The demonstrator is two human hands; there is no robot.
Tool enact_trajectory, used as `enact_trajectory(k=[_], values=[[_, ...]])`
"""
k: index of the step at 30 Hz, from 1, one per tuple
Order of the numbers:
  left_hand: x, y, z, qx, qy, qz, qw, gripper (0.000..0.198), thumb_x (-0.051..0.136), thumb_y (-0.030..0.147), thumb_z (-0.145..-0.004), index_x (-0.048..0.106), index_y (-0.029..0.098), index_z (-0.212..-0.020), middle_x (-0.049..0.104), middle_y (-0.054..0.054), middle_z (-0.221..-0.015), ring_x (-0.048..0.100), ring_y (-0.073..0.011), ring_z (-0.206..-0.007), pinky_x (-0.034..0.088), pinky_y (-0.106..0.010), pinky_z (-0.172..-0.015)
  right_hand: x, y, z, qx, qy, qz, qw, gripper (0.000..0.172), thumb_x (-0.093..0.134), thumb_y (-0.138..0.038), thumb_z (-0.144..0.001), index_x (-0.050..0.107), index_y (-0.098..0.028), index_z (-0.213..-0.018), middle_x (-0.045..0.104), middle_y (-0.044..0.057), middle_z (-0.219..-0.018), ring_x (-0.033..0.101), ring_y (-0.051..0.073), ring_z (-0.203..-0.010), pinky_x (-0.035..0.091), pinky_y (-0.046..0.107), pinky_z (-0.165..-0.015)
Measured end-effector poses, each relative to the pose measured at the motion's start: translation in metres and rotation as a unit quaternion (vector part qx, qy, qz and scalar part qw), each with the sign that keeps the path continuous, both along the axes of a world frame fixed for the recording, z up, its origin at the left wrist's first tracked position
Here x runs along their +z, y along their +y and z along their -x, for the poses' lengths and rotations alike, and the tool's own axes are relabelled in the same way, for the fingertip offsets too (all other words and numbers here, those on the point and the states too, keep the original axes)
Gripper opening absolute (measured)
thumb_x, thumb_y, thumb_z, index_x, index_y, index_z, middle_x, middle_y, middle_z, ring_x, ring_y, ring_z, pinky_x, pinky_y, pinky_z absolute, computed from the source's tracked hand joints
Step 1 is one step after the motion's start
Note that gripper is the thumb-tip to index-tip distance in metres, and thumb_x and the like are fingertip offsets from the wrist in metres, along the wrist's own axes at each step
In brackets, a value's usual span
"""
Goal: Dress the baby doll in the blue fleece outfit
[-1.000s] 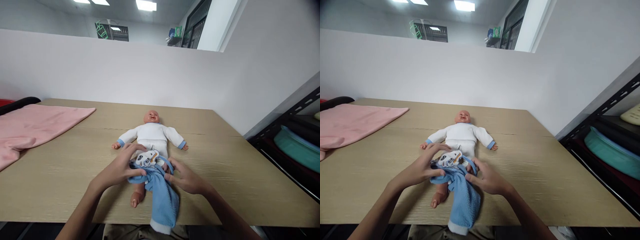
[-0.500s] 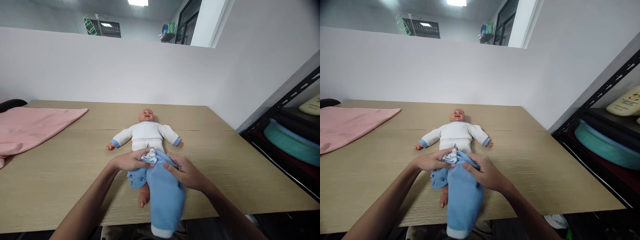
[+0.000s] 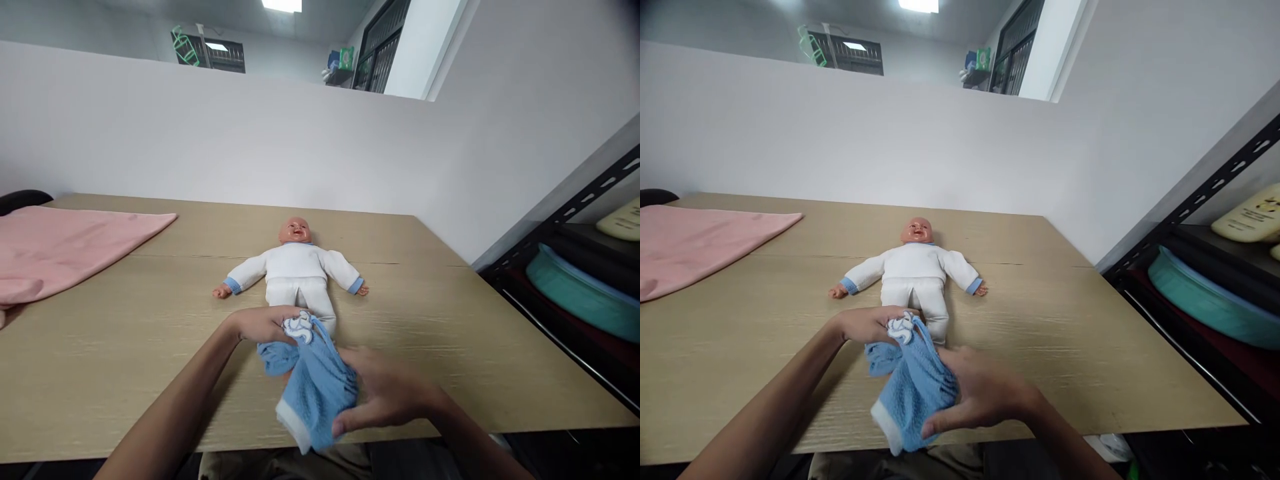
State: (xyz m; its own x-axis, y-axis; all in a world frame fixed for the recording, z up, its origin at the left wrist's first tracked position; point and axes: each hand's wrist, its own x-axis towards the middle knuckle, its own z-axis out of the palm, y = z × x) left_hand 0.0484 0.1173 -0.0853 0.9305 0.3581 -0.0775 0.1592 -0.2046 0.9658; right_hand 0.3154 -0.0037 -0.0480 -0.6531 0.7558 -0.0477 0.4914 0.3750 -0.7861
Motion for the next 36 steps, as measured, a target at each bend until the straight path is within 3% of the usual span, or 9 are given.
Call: enact_trajectory(k=[3,8,13,18,21,24,26,29,36], values=[[-0.004,-0.001,-0.001,0.013,-0.008,-0.009,1.0,0.042,0.076,0.036,-0.091,0.069,0.018,-0.129,0.074,-0.008,-0.131,0.066,-0.0295,-0.123,0.05,-0.039,-0.112,-0.009,-0.004,0.008,-0.01,-0.014,0.012,1.0,0.057,0.096,-0.049,-0.072,0.078,-0.021,-0.118,0.081,0.007,-0.114,0.072,0.029,-0.104,0.056,0.036,-0.098],[-0.003,-0.004,-0.005,-0.013,-0.004,-0.01,1.0,0.037,0.076,0.034,-0.089,0.071,0.021,-0.124,0.076,-0.006,-0.126,0.069,-0.026,-0.116,0.053,-0.035,-0.105,-0.01,-0.014,0.013,-0.11,-0.047,0.024,0.993,0.028,0.084,-0.046,-0.087,0.079,-0.021,-0.099,0.08,0.007,-0.106,0.071,0.029,-0.101,0.055,0.038,-0.094],[-0.002,-0.005,-0.002,-0.007,0.017,-0.035,0.999,0.029,0.082,0.044,-0.085,0.073,0.018,-0.094,0.071,-0.002,-0.094,0.065,-0.0212,-0.089,0.055,-0.028,-0.081,-0.004,-0.019,0.005,-0.128,0.099,0.13,0.978,0.05,0.066,-0.061,-0.098,0.074,-0.023,-0.13,0.076,0.009,-0.131,0.068,0.029,-0.12,0.052,0.044,-0.112],[-0.009,-0.001,-0.001,-0.094,0.011,0.035,0.995,0.044,0.095,0.052,-0.072,0.076,0.017,-0.091,0.07,-0.001,-0.088,0.062,-0.0195,-0.08,0.055,-0.027,-0.073,-0.025,-0.018,0.0,-0.178,0.172,0.224,0.943,0.059,0.063,-0.072,-0.096,0.076,-0.019,-0.116,0.077,0.007,-0.106,0.068,0.025,-0.097,0.057,0.04,-0.093],[-0.009,-0.002,-0.004,-0.106,-0.015,0.066,0.992,0.039,0.09,0.049,-0.081,0.077,0.016,-0.098,0.073,-0.002,-0.092,0.065,-0.0201,-0.085,0.058,-0.03,-0.083,-0.03,-0.02,0.003,-0.13,0.185,0.265,0.937,0.053,0.066,-0.071,-0.095,0.077,-0.019,-0.102,0.073,0.003,-0.089,0.061,0.018,-0.076,0.054,0.033,-0.077],[-0.008,-0.005,-0.005,-0.083,-0.034,0.068,0.994,0.042,0.084,0.052,-0.088,0.077,0.018,-0.112,0.077,-0.005,-0.11,0.069,-0.0231,-0.103,0.057,-0.034,-0.099,-0.022,-0.022,0.008,-0.035,0.212,0.292,0.932,0.048,0.073,-0.067,-0.091,0.078,-0.02,-0.1,0.074,0.003,-0.095,0.063,0.019,-0.08,0.054,0.033,-0.081],[-0.008,-0.006,-0.005,-0.053,-0.022,0.07,0.996,0.048,0.081,0.057,-0.089,0.075,0.019,-0.118,0.077,-0.007,-0.121,0.068,-0.0255,-0.114,0.053,-0.036,-0.108,-0.017,-0.023,0.011,-0.018,0.235,0.289,0.928,0.046,0.075,-0.064,-0.091,0.077,-0.02,-0.103,0.076,0.005,-0.099,0.068,0.022,-0.089,0.056,0.035,-0.09],[-0.012,-0.005,-0.003,-0.033,-0.01,0.083,0.996,0.053,0.081,0.06,-0.088,0.072,0.019,-0.12,0.076,-0.008,-0.122,0.068,-0.0267,-0.114,0.052,-0.039,-0.11,-0.021,-0.025,0.015,-0.086,0.254,0.247,0.931,0.044,0.071,-0.064,-0.094,0.075,-0.021,-0.1,0.075,0.006,-0.096,0.07,0.024,-0.093,0.058,0.037,-0.092],[-0.003,-0.011,-0.007,0.008,0.004,0.103,0.995,0.057,0.085,0.067,-0.076,0.071,0.019,-0.103,0.067,0.0,-0.093,0.06,-0.0196,-0.089,0.051,-0.028,-0.081,-0.049,-0.039,0.027,-0.305,0.163,0.064,0.936,0.044,0.07,-0.043,-0.091,0.065,-0.022,-0.129,0.076,0.011,-0.116,0.072,0.03,-0.11,0.059,0.044,-0.097]])
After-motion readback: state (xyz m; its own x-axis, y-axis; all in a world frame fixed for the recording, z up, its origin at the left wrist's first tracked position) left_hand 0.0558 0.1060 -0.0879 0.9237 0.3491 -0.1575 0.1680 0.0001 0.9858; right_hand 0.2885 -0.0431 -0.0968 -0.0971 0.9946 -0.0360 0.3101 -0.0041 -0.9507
